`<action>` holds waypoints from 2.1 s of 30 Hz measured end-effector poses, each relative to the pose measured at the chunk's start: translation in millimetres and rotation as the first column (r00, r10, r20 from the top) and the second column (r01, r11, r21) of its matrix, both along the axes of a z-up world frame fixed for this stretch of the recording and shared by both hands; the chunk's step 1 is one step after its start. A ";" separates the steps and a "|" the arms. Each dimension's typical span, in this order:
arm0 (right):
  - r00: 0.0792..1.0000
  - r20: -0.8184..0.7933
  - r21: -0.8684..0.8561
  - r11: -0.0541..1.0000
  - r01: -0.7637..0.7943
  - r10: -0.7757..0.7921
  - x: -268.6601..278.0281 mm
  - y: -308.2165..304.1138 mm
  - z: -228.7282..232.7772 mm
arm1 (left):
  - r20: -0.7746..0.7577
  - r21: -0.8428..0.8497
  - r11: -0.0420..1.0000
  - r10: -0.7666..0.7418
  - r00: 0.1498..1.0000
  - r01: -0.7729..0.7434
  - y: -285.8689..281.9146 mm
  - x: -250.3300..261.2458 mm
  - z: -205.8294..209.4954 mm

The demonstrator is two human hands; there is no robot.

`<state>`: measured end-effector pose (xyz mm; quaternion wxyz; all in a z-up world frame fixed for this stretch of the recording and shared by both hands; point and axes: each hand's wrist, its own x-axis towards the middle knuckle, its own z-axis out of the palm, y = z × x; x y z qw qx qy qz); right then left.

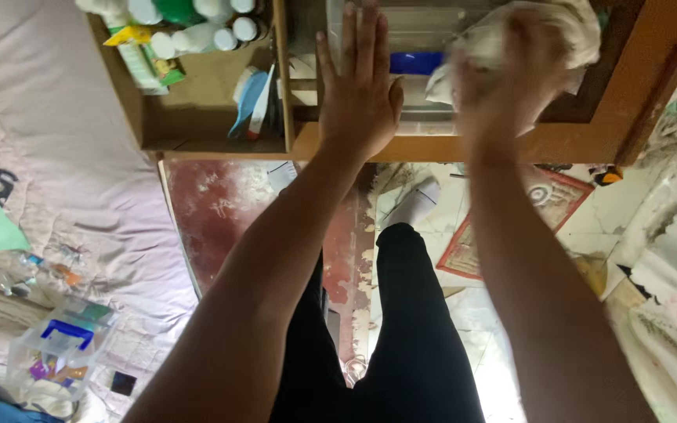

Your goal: The person wipes a plastic storage box with a cloth, moves items on a bed, and places the box into a wooden cabinet. They handle a cloth, plastic box, and various small items during the process.

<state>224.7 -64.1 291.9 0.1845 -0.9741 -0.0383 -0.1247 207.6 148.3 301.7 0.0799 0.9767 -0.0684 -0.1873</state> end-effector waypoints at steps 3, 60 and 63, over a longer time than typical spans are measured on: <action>0.997 -0.028 -0.049 0.996 0.073 -0.075 -6.8 40.7 -29.4 | -0.111 0.036 0.999 0.027 0.993 -0.024 -5.0 0.1 3.7; 0.810 -0.472 0.193 0.937 -0.291 0.349 -22.3 -33.6 69.3 | 0.035 -0.155 0.852 -0.500 0.865 0.499 1.7 47.8 9.6; 0.865 -0.443 0.075 0.971 -0.226 0.235 -35.7 -30.2 76.3 | -0.014 -0.110 0.912 -0.398 0.917 0.394 -4.0 54.4 7.2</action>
